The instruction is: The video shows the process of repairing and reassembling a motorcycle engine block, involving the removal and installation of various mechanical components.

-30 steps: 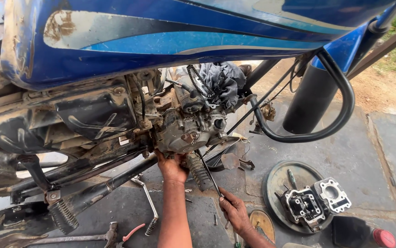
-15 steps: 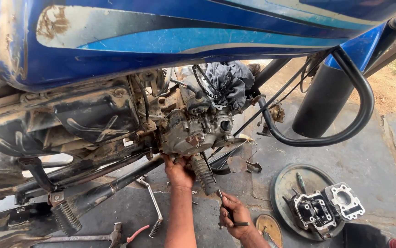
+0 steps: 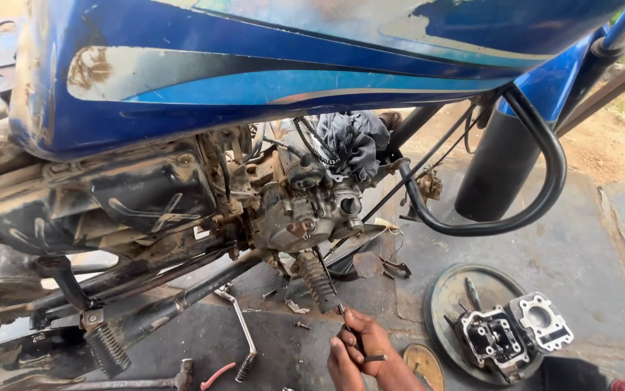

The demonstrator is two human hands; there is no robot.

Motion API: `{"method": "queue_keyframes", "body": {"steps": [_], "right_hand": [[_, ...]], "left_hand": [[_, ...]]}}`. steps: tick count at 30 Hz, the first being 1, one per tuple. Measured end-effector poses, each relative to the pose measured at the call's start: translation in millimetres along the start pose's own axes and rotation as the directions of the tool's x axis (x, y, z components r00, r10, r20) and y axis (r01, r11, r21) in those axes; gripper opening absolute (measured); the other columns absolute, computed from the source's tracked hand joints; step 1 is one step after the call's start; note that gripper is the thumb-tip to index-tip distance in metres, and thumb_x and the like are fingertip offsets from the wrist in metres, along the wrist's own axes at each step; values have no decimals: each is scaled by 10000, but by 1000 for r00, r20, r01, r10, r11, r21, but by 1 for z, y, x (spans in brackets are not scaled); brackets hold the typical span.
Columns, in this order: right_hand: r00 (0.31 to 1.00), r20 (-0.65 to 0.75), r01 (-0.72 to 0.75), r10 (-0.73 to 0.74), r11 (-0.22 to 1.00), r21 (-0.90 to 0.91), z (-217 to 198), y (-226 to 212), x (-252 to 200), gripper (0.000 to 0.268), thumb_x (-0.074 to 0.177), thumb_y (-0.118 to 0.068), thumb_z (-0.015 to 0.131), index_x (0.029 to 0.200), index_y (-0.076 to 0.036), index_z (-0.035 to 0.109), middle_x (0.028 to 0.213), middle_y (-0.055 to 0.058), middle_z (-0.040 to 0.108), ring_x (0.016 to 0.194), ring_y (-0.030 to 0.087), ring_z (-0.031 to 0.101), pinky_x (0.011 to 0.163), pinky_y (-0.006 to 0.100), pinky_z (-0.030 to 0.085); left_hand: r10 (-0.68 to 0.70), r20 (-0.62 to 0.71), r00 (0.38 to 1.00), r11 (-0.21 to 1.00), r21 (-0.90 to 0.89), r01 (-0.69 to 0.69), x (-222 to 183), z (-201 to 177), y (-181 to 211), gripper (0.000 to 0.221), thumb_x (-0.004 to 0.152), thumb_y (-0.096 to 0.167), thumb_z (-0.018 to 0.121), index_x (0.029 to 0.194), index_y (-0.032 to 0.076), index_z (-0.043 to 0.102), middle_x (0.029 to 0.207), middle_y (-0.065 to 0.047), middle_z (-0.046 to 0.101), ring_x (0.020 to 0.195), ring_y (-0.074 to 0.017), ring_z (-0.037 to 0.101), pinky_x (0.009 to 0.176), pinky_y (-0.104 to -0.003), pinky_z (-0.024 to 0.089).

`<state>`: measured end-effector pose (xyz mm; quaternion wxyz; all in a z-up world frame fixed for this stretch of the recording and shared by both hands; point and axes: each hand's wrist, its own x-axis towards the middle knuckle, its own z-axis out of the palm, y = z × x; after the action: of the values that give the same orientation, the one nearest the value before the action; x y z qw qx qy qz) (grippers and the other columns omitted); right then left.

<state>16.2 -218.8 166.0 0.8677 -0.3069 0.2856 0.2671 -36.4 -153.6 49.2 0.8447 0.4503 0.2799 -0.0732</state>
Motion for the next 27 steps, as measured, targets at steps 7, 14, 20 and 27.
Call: {"method": "queue_keyframes", "body": {"steps": [7,14,20,27], "right_hand": [[1000,12,5,-5,999,-38,-8,6,16,302,1027,-254,560,1207,-35,667,553,9,445,393,117,337,365,282,272],[974,-187,85,-126,973,-215,7,4,12,283,1003,-211,634,1134,12,748,571,-18,498,437,86,397,393,265,293],[949,-278,56,-151,945,-322,-10,10,28,288,999,-199,658,1113,39,772,589,-3,537,445,88,416,414,271,319],[563,-27,134,-826,124,-983,11,45,23,241,919,-258,672,1004,-73,802,659,64,691,505,208,606,526,398,476]], "left_hand": [[306,-334,891,905,391,-164,-19,45,55,526,986,455,472,740,11,610,510,-74,529,449,-176,499,449,-354,401],[964,-155,218,230,894,-383,-8,70,68,244,883,178,726,958,7,569,710,-103,587,546,-199,566,490,-313,467],[982,132,136,-72,924,-375,17,45,8,359,813,98,847,1030,7,575,692,-38,538,549,-187,583,502,-301,536],[50,-78,996,623,782,30,82,25,-62,322,1054,348,485,1304,178,598,771,-48,702,566,-215,646,528,-321,553]]}}
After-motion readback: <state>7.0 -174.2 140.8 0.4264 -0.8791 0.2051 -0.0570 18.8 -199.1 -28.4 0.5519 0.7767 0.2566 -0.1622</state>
